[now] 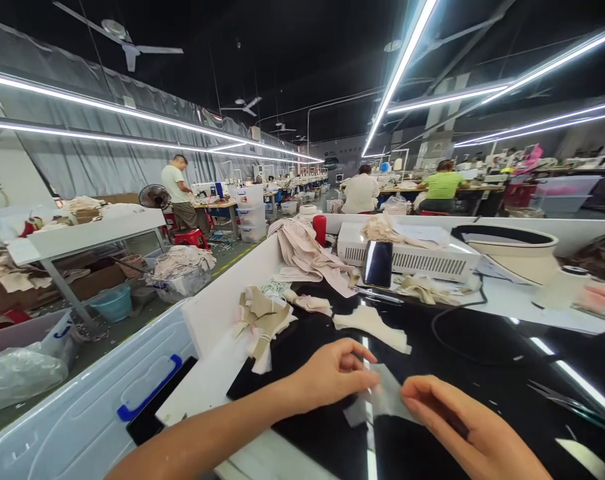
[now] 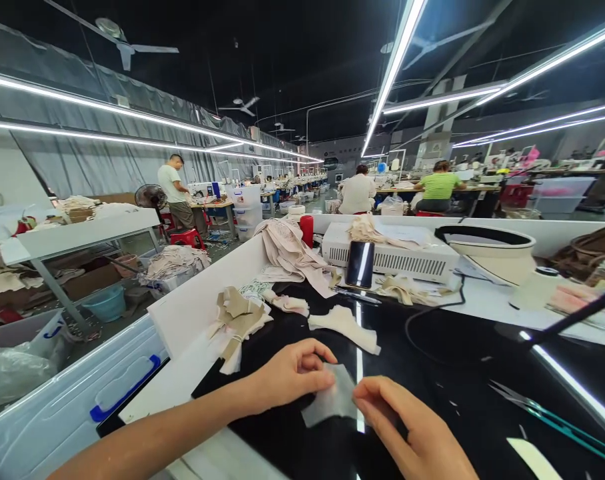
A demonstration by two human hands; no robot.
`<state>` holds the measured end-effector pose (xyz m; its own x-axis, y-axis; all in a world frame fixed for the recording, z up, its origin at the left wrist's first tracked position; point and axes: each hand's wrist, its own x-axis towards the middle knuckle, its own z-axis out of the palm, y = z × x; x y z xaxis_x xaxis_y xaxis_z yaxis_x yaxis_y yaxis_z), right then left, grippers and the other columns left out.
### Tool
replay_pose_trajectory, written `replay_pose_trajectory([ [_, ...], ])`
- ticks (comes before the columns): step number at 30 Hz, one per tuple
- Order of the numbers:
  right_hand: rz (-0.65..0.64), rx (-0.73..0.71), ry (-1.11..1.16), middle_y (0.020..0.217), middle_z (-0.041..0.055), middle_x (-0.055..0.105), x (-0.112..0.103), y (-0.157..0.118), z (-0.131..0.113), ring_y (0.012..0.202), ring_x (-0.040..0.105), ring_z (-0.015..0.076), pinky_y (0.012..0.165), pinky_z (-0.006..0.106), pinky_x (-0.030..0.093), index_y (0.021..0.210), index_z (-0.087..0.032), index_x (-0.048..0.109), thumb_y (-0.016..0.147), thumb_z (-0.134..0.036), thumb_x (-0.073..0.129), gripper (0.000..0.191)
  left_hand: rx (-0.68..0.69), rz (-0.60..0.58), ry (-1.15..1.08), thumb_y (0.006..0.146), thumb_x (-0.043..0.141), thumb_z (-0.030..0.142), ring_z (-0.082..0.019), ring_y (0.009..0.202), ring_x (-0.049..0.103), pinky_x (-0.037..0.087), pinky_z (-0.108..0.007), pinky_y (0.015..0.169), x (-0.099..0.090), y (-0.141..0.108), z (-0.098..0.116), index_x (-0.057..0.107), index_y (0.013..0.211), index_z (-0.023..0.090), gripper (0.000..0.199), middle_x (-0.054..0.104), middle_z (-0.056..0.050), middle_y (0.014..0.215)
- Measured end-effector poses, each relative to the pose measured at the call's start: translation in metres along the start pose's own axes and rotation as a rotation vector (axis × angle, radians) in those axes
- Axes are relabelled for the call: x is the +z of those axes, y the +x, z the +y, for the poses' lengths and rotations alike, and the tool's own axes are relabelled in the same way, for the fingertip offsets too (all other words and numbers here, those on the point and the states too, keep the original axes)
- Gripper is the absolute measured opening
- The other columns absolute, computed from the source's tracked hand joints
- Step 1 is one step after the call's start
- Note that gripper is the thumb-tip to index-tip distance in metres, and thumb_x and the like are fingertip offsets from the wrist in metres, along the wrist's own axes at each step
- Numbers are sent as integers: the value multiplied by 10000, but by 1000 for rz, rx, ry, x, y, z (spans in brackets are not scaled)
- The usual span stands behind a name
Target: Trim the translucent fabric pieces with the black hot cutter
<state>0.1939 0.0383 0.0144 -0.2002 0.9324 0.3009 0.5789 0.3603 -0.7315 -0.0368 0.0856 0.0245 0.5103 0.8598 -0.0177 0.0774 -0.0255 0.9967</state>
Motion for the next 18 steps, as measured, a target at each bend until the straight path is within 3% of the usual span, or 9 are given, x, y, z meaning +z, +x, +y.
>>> replay_pose_trajectory([
  [4, 83, -102, -3, 819, 2, 778, -3, 11, -10, 718, 751, 200, 644, 248, 601, 852, -302, 766, 959, -451, 600, 248, -32, 23, -34, 761, 819, 382, -134, 690, 658, 484, -272, 719, -2, 2, -6, 576, 1210, 180, 549, 667, 33, 813],
  [9, 119, -173, -125, 893, 19, 778, -2, 24, -7, 806, 759, 206, 713, 276, 605, 904, -296, 762, 1015, -366, 558, 242, 12, 85, 26, 792, 764, 393, -116, 573, 614, 468, -254, 587, -9, 14, -8, 548, 1191, 184, 499, 639, 40, 804],
  [12, 156, -195, -192, 910, 29, 771, 0, 37, -2, 821, 754, 207, 740, 286, 606, 931, -281, 758, 1035, -354, 539, 253, 76, 145, 105, 821, 735, 374, -110, 603, 600, 477, -248, 589, -17, 31, -1, 550, 1184, 191, 447, 628, 34, 838],
  [18, 243, -132, -326, 1018, 62, 766, 9, 78, 14, 898, 748, 225, 779, 329, 595, 1033, -250, 752, 1081, -358, 485, 292, 209, 248, 352, 920, 681, 242, -144, 729, 641, 528, -300, 749, -37, 82, 17, 609, 1213, 189, 306, 665, 18, 870],
])
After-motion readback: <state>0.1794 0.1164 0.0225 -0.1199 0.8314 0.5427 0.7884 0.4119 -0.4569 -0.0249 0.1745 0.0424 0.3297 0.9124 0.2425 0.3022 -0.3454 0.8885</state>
